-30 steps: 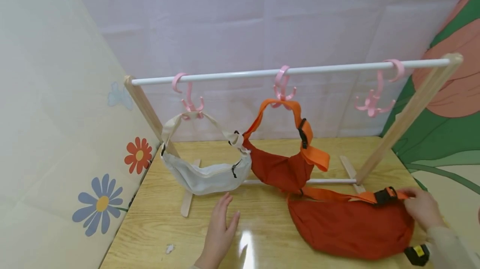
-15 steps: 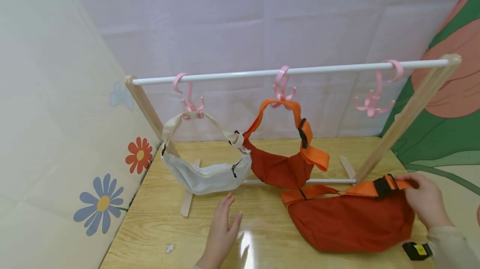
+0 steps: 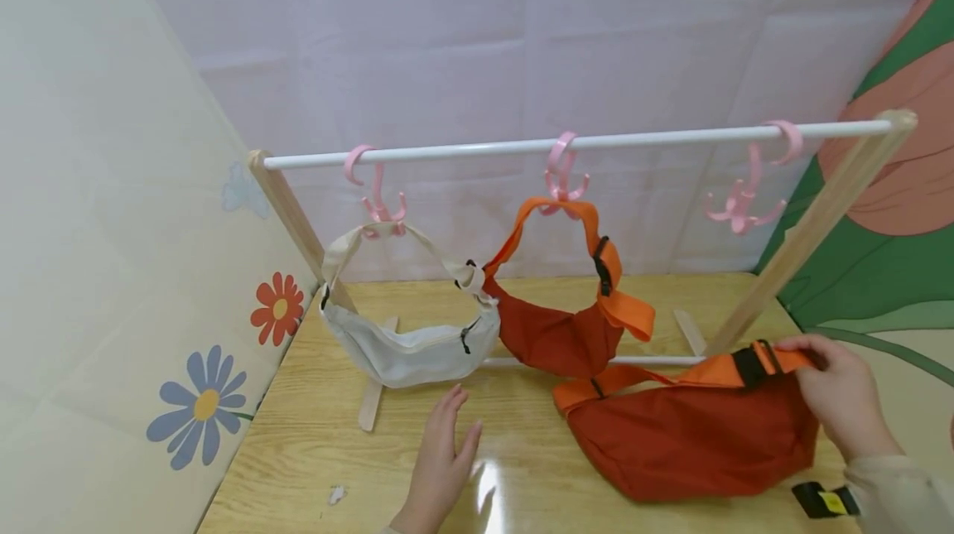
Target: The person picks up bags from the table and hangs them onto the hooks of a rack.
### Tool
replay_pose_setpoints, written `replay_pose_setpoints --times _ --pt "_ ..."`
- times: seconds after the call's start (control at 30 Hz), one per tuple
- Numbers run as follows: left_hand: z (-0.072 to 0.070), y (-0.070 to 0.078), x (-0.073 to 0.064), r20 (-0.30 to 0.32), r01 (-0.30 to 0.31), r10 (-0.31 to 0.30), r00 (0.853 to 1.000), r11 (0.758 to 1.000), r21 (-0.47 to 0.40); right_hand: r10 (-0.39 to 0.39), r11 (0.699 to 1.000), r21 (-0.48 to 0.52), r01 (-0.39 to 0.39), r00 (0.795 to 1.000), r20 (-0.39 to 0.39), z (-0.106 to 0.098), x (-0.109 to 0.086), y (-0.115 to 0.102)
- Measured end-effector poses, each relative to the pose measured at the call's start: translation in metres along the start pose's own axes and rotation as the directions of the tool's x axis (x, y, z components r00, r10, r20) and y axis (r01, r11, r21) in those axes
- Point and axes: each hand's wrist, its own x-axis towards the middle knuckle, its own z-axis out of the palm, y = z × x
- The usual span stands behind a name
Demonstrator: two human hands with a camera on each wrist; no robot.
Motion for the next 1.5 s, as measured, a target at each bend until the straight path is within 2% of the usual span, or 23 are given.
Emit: replay_pose_setpoints --times 0.23,0.57,0.7,0.87,0.97,1.1,1.3,1.4,1.5 --pt "0.001 0.0 0.0 -0.006 -0.007 0.007 1.0 1.0 -0.006 -0.018 0.998 0.054 0.019 1.0 -0.012 0.001 -0.009 -0.017" --pt "0.005 0.002 -0.002 0.002 -0.034 0.034 0.999 0.999 -0.024 -0.053 0.981 0.188 0.053 0.999 -0.008 0.003 -0.019 -0.036" --pt "0.008 0.004 -0.003 -0.002 -0.06 0.06 0.998 0.998 -0.022 -0.074 0.966 0.248 0.072 0.997 -0.001 0.004 -0.025 -0.049" --pt "0.012 0.008 -0.002 -0.008 -0.106 0.105 0.994 0.994 -0.006 -0.137 0.939 0.318 0.135 0.99 -0.016 0.01 -0.032 -0.065" --pt "0.015 0.01 0.0 -0.002 -0.118 0.118 0.993 0.993 -0.009 -0.17 0.893 0.418 0.165 0.985 -0.024 0.014 -0.036 -0.073" --pt "0.017 0.013 0.003 -0.003 -0.137 0.137 0.991 0.991 -0.01 -0.191 0.786 0.597 0.159 0.982 -0.011 0.016 -0.039 -0.08" --pt "0.017 0.015 0.003 0.033 -0.144 0.145 0.989 0.989 -0.026 -0.24 0.677 0.714 0.175 0.971 -0.01 0.015 -0.043 -0.088" --pt "0.018 0.015 0.002 0.063 -0.135 0.137 0.989 0.99 -0.041 -0.276 0.642 0.742 0.193 0.961 -0.011 0.013 -0.045 -0.091" --pt "0.02 0.015 0.001 0.075 -0.14 0.143 0.987 0.989 -0.048 -0.3 0.648 0.735 0.201 0.954 0.003 0.011 -0.047 -0.094"
